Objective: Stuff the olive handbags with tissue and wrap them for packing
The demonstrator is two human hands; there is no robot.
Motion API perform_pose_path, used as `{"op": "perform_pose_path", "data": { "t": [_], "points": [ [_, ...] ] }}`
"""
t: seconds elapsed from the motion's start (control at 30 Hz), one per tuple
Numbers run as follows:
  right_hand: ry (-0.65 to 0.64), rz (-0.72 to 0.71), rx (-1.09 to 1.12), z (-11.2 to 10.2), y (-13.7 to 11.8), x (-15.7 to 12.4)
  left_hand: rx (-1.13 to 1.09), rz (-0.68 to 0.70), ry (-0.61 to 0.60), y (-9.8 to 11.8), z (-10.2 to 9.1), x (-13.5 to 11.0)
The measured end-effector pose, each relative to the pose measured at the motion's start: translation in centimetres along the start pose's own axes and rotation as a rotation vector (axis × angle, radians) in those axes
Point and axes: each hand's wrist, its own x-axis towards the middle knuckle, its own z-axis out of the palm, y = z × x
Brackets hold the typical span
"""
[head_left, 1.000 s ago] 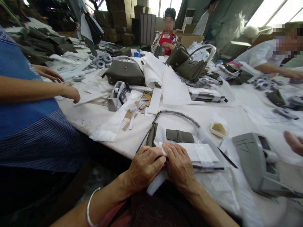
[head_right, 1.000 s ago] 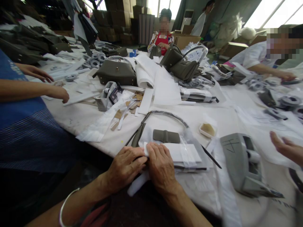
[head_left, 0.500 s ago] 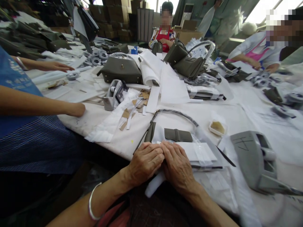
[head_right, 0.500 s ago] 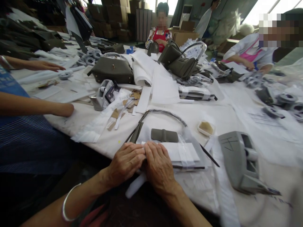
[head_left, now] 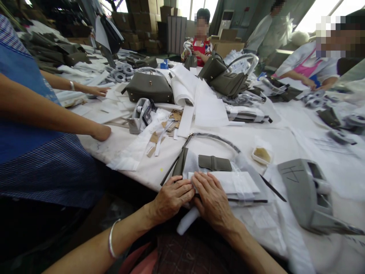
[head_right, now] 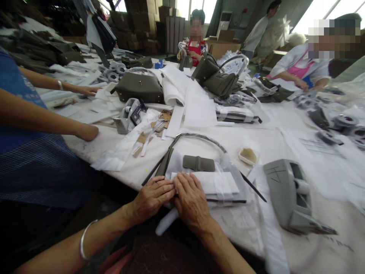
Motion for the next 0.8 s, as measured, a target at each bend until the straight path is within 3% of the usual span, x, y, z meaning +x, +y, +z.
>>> {"op": "perform_pose_path", "data": {
  "t": [0.2, 0.3, 0.43, 0.63, 0.8],
  "points": [
    [-0.057, -0.039, 0.084, -2.2, 0.0, 0.0, 0.016, 0.021, -0.090, -0.3, -0.7, 0.5],
    [-0.139, -0.090, 0.154, -4.4, -0.3, -1.0, 0.044, 0.017, -0.094, -0.3, -0.8, 0.5],
    [-0.169, -0.132, 0.140, -6.0, -1.2, -3.1, 0.178, 0.122, -0.153, 0.0, -1.3, 0.4],
    [-0.140, -0.147, 0.121, -3.3, -2.8, -3.9, 0.364, 0.244, -0.244, -0.1, -1.3, 1.7],
    [-0.183, -0.128, 0.095, -1.6, -3.0, -3.4, 0.367, 0.254, -0.232, -0.5, -0.7, 1.9]
  ]
}}
